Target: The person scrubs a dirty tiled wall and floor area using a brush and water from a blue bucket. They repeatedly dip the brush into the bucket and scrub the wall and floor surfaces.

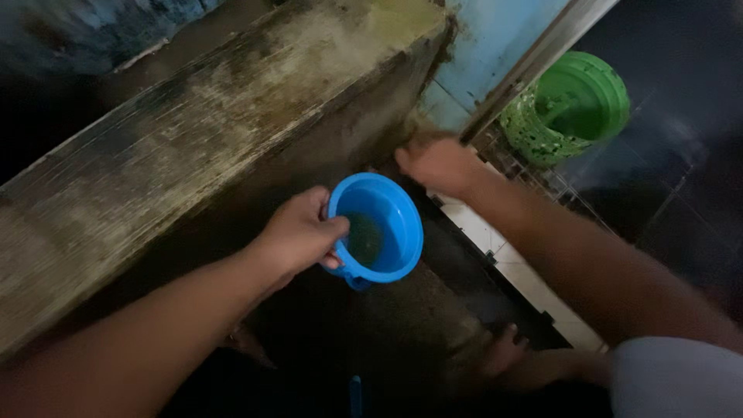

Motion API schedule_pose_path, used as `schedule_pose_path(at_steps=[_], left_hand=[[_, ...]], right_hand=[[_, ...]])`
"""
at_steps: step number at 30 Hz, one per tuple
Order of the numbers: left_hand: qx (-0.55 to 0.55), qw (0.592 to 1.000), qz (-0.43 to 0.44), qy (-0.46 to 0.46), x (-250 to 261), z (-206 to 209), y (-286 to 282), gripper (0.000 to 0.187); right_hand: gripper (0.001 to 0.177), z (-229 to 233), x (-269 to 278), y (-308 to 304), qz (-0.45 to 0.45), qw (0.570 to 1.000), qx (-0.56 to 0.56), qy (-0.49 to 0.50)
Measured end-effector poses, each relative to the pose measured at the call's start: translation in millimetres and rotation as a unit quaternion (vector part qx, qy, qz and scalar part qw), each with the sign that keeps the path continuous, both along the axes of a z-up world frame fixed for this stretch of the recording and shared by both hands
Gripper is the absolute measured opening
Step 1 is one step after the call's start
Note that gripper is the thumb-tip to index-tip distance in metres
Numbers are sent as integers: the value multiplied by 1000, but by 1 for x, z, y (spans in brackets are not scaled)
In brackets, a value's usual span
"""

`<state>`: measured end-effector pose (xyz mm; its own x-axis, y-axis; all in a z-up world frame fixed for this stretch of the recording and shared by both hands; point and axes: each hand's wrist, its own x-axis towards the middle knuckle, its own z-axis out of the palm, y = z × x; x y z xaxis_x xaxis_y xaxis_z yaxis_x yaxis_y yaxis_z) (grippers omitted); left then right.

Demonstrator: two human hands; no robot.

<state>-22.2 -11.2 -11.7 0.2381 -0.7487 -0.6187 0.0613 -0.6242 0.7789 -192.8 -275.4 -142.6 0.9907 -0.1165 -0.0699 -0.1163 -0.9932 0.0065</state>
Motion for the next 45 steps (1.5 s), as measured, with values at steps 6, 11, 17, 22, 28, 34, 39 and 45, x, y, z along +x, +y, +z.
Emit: schedule_pose_path(at_steps=[6,11,17,22,28,34,39,45], left_hand=[[50,998,-14,-31,3,7,4,22],[66,998,-6,-12,14,16,14,24],[83,997,-7,-4,26,30,19,27],[132,991,17,-16,34,30,19,26],[99,995,14,-4,34,28,23,24],[99,995,24,-4,37,31,22,26],[114,993,13,4,36,36,19,25],[145,989,15,-11,35,37,13,25]], right_hand=[[31,-99,27,18,-87,993,-66,-53],[28,-125,28,36,-277,959,42,-35],[24,-112,-9,31,-217,969,-78,-91],[27,-126,7,36,-243,967,14,-68],[15,-132,8,58,-318,907,69,-267],[25,-124,19,70,-361,887,59,-282],[20,-118,-12,67,-501,726,346,-319],[19,-149,5,58,-308,888,90,-329]])
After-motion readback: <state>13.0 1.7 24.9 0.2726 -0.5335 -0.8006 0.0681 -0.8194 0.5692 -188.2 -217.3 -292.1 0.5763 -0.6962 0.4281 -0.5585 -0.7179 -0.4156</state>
